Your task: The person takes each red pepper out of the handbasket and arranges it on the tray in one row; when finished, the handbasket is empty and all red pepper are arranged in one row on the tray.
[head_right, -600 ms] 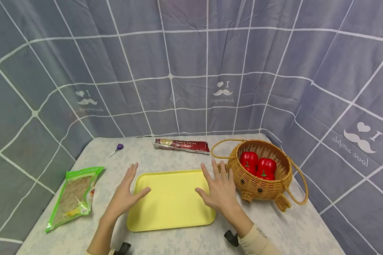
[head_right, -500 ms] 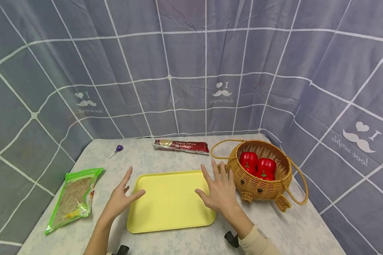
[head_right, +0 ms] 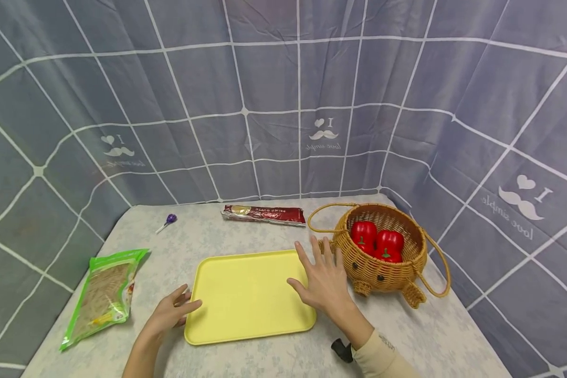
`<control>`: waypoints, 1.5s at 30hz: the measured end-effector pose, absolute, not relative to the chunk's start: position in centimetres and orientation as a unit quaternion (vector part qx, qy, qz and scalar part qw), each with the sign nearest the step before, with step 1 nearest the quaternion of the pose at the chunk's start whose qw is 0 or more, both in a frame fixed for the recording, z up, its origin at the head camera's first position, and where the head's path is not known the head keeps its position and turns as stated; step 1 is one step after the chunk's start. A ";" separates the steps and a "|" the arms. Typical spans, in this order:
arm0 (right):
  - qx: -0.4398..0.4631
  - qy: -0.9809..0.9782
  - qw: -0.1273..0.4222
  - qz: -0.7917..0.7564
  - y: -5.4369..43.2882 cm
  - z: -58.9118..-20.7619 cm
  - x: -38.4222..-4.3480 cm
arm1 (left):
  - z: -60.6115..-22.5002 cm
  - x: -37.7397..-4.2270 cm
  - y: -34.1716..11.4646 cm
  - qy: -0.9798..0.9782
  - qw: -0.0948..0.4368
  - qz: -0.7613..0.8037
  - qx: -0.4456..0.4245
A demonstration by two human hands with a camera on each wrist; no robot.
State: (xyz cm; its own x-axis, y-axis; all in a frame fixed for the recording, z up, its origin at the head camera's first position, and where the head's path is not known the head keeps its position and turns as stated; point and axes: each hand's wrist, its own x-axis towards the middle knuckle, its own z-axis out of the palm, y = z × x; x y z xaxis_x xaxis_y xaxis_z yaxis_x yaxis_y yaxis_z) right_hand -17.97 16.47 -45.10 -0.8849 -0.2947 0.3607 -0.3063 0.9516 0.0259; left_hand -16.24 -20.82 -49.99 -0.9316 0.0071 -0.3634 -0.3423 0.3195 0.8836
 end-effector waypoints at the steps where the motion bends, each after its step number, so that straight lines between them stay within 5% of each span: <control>1: 0.157 -0.970 0.185 0.013 16.5 -45.1 -18.1 | -50.1 -16.3 -20.9 0.802 0.153 0.567 -0.107; 17: 0.179 -0.971 0.155 0.035 16.8 -43.8 -18.9 | -51.1 -16.6 -20.7 0.826 0.076 0.543 -0.132; 32: 0.170 -0.871 0.028 0.459 22.1 -39.5 -20.7 | -51.2 -16.7 -20.7 0.821 0.079 0.553 -0.122; 38: 0.136 -0.886 0.064 0.438 25.0 -38.4 -21.9 | -51.4 -16.9 -20.5 0.820 0.080 0.554 -0.120; 45: 0.105 -0.906 0.028 0.410 28.9 -37.5 -23.5 | -51.4 -17.0 -20.5 0.824 0.078 0.549 -0.116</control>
State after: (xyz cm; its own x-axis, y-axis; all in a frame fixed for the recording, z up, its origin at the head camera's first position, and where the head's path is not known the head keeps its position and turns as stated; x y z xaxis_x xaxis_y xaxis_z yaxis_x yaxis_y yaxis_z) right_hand -23.49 28.92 -37.54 -0.9762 -0.1679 0.1373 -0.2139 0.6414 -0.7368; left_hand -17.02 -20.48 -51.42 -0.9611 -0.1057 -0.2552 -0.2762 0.3712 0.8865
